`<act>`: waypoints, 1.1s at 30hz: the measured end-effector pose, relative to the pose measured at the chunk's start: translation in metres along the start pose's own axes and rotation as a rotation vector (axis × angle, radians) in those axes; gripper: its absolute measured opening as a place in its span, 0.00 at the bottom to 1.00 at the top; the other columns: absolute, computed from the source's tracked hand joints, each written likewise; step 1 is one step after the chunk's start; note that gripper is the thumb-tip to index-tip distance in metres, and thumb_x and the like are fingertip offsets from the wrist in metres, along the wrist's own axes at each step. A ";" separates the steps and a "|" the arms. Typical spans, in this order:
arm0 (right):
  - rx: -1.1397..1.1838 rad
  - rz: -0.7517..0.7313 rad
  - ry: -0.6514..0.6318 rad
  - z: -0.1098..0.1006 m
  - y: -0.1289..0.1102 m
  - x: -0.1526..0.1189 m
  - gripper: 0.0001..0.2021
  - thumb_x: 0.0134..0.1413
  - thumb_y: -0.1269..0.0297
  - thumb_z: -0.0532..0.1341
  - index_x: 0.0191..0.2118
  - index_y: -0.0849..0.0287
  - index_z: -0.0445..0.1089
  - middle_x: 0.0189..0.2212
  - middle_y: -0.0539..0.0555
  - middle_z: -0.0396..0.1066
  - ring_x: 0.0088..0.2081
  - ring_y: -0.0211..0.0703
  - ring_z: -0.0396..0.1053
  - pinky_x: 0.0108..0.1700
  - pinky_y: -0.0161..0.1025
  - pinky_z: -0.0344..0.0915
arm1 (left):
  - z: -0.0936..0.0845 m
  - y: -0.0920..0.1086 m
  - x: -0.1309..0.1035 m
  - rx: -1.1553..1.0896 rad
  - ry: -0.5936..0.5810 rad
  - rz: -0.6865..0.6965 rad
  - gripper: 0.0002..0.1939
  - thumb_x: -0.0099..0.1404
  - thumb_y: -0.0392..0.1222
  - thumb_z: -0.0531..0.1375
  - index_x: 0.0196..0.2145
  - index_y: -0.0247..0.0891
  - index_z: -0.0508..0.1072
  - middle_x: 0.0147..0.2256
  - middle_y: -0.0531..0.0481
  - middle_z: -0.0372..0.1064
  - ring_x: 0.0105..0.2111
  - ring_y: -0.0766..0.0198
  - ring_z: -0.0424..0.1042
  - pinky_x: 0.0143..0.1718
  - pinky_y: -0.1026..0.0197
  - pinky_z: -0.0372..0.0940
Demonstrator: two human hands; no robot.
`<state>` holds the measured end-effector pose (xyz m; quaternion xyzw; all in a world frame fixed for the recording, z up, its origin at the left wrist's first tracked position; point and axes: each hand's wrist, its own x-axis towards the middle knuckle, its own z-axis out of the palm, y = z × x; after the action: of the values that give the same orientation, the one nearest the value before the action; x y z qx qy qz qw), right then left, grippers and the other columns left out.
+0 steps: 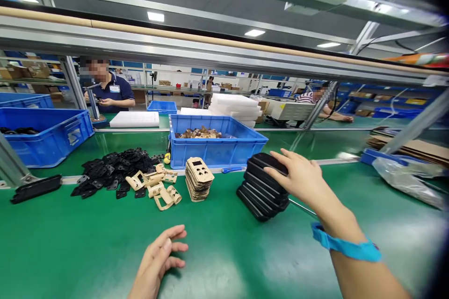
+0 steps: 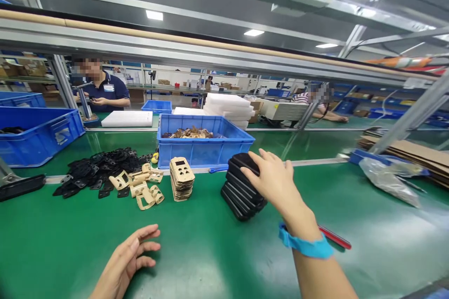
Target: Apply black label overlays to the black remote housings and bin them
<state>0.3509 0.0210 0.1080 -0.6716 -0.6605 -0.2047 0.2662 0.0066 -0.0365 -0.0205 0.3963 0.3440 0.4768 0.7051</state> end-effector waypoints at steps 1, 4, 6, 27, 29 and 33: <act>0.038 -0.041 0.030 0.004 -0.010 -0.002 0.17 0.55 0.60 0.56 0.46 0.65 0.71 0.47 0.68 0.70 0.50 0.65 0.65 0.49 0.63 0.62 | 0.000 0.000 0.000 0.003 0.011 -0.007 0.25 0.57 0.59 0.60 0.45 0.38 0.76 0.48 0.38 0.68 0.42 0.54 0.67 0.36 0.59 0.66; 0.214 -0.243 -0.012 0.025 -0.048 -0.006 0.15 0.59 0.62 0.54 0.47 0.61 0.70 0.44 0.61 0.73 0.47 0.52 0.69 0.50 0.50 0.67 | -0.001 0.001 0.001 0.011 0.043 -0.032 0.25 0.56 0.58 0.62 0.44 0.38 0.76 0.46 0.39 0.69 0.40 0.57 0.67 0.35 0.60 0.67; 0.295 -0.375 -0.094 0.045 -0.073 -0.008 0.13 0.59 0.64 0.56 0.49 0.58 0.69 0.45 0.57 0.74 0.47 0.47 0.70 0.49 0.44 0.69 | -0.004 -0.001 0.003 0.012 0.055 -0.037 0.24 0.55 0.58 0.63 0.43 0.37 0.76 0.45 0.40 0.69 0.39 0.58 0.67 0.34 0.61 0.67; 1.287 0.203 -0.432 0.085 -0.155 -0.095 0.20 0.63 0.56 0.51 0.55 0.61 0.63 0.28 0.54 0.72 0.29 0.46 0.71 0.29 0.40 0.73 | -0.014 0.018 0.013 0.190 0.207 0.086 0.27 0.48 0.57 0.68 0.36 0.29 0.74 0.21 0.49 0.70 0.20 0.68 0.67 0.23 0.66 0.64; 1.140 0.107 -0.409 0.093 -0.151 -0.099 0.22 0.62 0.56 0.51 0.59 0.59 0.59 0.35 0.58 0.73 0.39 0.50 0.71 0.38 0.46 0.72 | -0.016 0.018 0.013 0.179 0.218 0.029 0.25 0.45 0.57 0.69 0.28 0.30 0.71 0.17 0.50 0.68 0.16 0.69 0.65 0.18 0.67 0.61; 0.827 -0.360 -0.407 0.094 -0.143 -0.103 0.34 0.46 0.55 0.68 0.60 0.48 0.60 0.55 0.60 0.62 0.54 0.59 0.61 0.53 0.53 0.63 | -0.018 0.012 0.012 0.093 0.146 -0.089 0.24 0.42 0.54 0.71 0.24 0.32 0.67 0.16 0.50 0.68 0.15 0.70 0.66 0.15 0.70 0.59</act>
<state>0.1969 -0.0027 -0.0168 -0.4110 -0.8306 0.1672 0.3365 -0.0100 -0.0181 -0.0195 0.3772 0.4334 0.4560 0.6796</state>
